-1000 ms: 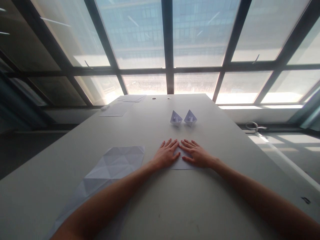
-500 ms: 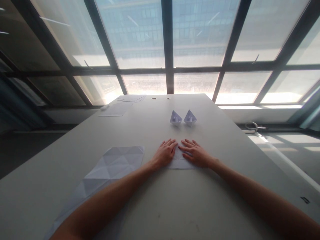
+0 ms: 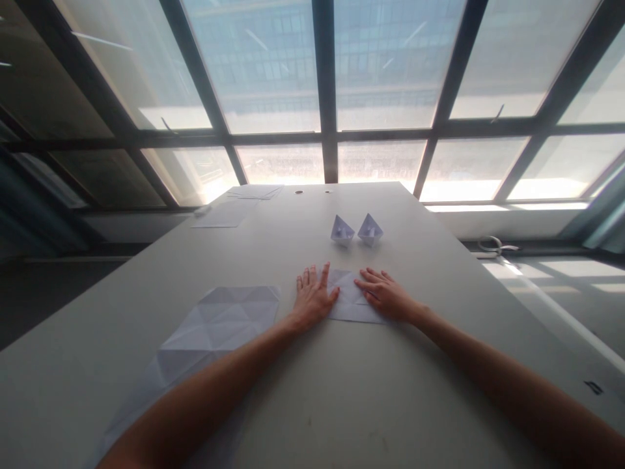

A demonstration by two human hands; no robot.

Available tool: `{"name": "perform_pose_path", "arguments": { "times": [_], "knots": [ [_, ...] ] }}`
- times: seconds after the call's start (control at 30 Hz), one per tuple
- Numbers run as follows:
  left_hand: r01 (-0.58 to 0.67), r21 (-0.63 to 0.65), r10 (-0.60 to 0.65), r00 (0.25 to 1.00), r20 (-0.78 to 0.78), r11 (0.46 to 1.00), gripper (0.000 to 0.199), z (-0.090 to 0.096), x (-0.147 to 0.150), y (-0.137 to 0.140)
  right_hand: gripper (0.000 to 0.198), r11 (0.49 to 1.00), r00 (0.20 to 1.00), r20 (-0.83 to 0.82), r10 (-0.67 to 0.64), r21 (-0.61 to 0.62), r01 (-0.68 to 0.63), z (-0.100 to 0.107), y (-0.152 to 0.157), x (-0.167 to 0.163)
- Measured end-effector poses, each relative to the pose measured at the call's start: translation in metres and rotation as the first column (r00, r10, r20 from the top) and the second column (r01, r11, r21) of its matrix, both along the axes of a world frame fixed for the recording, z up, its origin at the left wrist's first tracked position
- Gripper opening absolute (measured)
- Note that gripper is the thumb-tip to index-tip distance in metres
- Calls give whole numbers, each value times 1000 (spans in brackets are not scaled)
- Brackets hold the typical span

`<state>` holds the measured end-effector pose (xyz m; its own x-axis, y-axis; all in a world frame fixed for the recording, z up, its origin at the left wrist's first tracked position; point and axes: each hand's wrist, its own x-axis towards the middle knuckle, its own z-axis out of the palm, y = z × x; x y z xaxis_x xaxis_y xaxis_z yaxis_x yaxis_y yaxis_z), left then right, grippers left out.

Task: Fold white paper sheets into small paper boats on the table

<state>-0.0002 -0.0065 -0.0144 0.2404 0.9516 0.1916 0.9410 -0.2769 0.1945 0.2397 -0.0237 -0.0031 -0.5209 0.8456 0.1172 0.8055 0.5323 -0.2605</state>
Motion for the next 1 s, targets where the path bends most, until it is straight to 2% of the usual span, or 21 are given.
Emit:
{"name": "perform_pose_path", "arguments": {
  "times": [0.1,0.2,0.37,0.43,0.5,0.6,0.73,0.87,1.0],
  "knots": [
    [34,9,-34,999,22,999,73,2,-1,0,49,1000,1000,-12,-2,-2,2,-1,0,0],
    [88,68,-96,988,117,994,73,7,-1,-1,48,1000,1000,-18,-3,-2,3,-2,0,0],
    [156,166,-201,933,299,974,83,16,1,-4,49,1000,1000,-7,0,2,0,1,-1,0],
    [219,180,-268,908,323,959,78,18,3,-6,48,1000,1000,-3,4,6,-4,2,-2,-1],
    [326,163,-361,885,295,931,65,19,5,-7,48,1000,1000,-4,3,7,-3,1,-2,-1],
    [479,64,-482,862,157,876,47,16,8,-9,48,1000,1000,-7,-8,8,8,-1,-2,-1],
    [553,-69,-554,833,6,830,57,15,10,-11,49,1000,1000,-14,-19,12,19,-4,-1,-1],
    [569,-91,-572,820,-11,817,60,15,9,-10,50,1000,999,-23,-24,17,24,-5,0,-2],
    [633,-98,-637,770,-23,768,65,15,7,-8,51,999,999,-26,-33,25,33,-6,0,-1]
  ]
}}
